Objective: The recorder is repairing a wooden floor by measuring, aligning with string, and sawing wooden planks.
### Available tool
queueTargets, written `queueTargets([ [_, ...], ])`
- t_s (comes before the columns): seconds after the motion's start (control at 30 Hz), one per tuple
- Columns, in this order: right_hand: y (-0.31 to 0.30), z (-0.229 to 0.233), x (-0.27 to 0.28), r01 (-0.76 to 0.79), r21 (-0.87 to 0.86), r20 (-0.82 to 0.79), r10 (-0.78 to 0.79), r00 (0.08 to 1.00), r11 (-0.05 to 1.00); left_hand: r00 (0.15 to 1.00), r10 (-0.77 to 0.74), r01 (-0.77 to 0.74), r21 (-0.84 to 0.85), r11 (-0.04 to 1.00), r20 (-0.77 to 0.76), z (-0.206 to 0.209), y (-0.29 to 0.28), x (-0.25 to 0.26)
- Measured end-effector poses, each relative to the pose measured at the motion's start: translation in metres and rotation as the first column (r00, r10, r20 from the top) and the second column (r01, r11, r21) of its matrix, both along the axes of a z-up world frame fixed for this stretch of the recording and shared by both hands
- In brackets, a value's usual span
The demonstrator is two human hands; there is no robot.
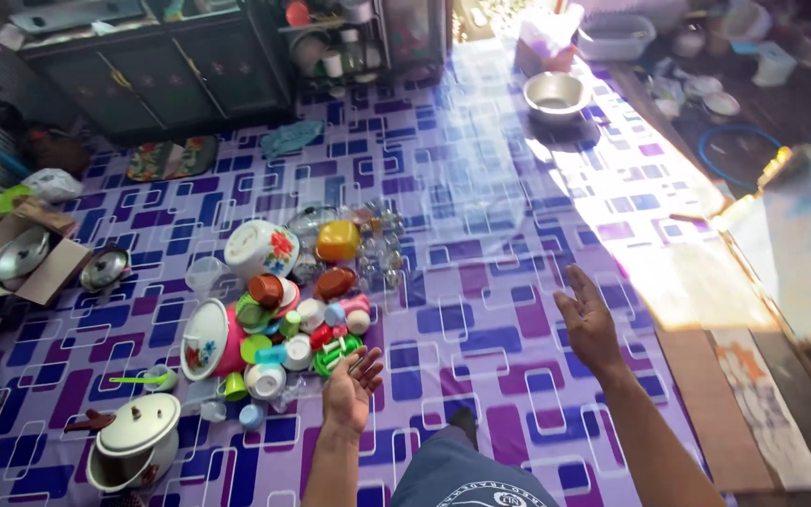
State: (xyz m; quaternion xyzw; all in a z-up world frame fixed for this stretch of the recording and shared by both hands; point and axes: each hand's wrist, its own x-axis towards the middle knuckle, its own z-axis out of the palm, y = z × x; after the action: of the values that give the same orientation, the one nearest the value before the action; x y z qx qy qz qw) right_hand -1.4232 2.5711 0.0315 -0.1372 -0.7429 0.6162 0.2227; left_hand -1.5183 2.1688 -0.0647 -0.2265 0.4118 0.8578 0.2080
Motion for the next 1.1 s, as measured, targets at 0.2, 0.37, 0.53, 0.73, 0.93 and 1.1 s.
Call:
queueTargets([
  [0.2,0.073,0.039,-0.119,0.142,0.528,-0.01,-0.161,0.987,0.837,0.795,-0.382,-0.043,-0.672,0.74,-0.471,0.05,0.106,-0.167],
  [0.37,0.133,0.037,-0.176,0.204,0.917,-0.115,-0.263,0.958,0.342,0.359,-0.843,-0.544,-0.824,0.16,-0.401,0.12,0.197,-0.251],
  [0.53,0.191,0.022,-0.226,0.029,1.0,-0.023,-0.383,0.924,0.008,0.169,-0.982,-0.77,-0.634,-0.075,-0.09,0.093,0.275,-0.324],
  [0.73,0.287,0.006,-0.322,0.106,0.977,-0.055,-0.261,0.964,0.187,0.246,-0.962,-0.466,-0.885,-0.008,-0.12,0.104,0.364,-0.401],
  [0.93,0.373,0.036,-0.455,0.084,0.445,0.143,-0.163,0.976,0.892,0.527,-0.781,0.089,-0.893,0.442,-0.335,0.09,0.424,-0.504],
  [1.1,0.418,0.04,-0.571,-0.112,-0.517,-0.051,0.1,0.994,0.849,0.952,-0.246,0.2,-0.24,0.95,-0.181,0.081,0.443,-0.563],
])
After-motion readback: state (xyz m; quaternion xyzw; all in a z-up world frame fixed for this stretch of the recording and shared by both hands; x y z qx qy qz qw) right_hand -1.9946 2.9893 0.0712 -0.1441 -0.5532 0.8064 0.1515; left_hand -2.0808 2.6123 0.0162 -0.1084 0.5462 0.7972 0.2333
